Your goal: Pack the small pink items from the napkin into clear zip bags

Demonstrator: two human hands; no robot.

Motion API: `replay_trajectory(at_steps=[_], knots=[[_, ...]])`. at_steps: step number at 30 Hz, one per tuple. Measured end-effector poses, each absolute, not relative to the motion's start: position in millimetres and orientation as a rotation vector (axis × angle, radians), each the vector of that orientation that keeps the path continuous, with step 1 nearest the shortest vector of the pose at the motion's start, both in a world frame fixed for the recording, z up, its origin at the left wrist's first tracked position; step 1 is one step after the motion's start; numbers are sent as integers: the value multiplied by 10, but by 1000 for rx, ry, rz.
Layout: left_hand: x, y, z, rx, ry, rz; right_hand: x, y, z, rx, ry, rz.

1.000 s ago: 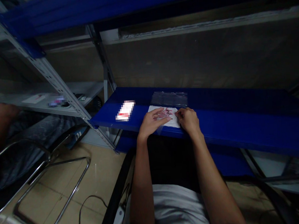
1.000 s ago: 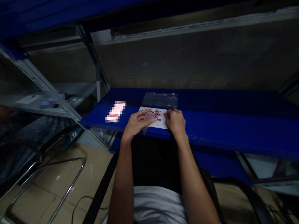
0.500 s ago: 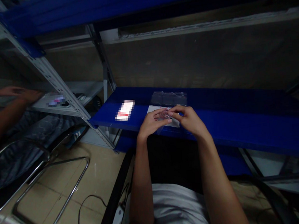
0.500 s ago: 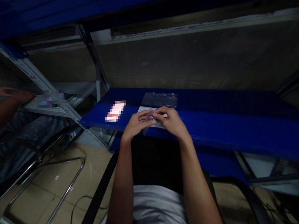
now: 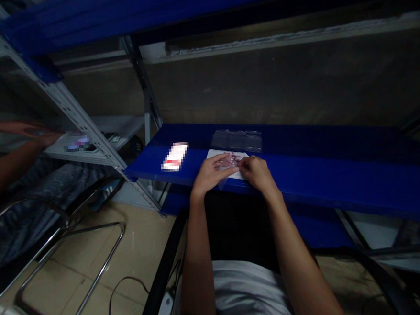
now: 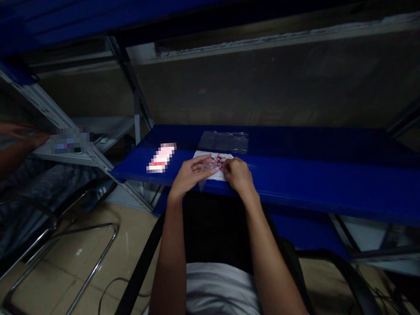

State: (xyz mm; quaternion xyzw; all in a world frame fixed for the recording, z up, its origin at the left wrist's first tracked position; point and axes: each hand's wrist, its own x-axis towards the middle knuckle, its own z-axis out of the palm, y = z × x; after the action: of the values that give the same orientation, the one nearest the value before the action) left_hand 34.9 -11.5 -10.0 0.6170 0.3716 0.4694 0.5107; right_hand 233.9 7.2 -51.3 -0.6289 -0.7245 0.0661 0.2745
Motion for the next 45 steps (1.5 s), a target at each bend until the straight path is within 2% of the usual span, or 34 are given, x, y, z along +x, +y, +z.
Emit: replay_trajectory(at_steps=[5, 11, 18, 27, 37, 45], knots=[[341, -110, -80, 1512, 916, 1130, 2386, 44, -411, -1652, -1912, 188], [327, -117, -98, 1501, 876, 1117, 2369, -154, -20, -1425, -1695, 367], [343, -121, -90, 1519, 785, 1096, 2189, -330, 255, -1180, -1763, 525], [341, -138, -76, 1520, 737, 1095, 2271, -411, 324, -993, -1707, 999], [299, -170, -9, 1444, 758, 1130, 2323, -400, 312, -1021, -1716, 922], [380, -105, -55, 1303, 790, 1414, 2313, -362, 264, -1000, -1515, 843]])
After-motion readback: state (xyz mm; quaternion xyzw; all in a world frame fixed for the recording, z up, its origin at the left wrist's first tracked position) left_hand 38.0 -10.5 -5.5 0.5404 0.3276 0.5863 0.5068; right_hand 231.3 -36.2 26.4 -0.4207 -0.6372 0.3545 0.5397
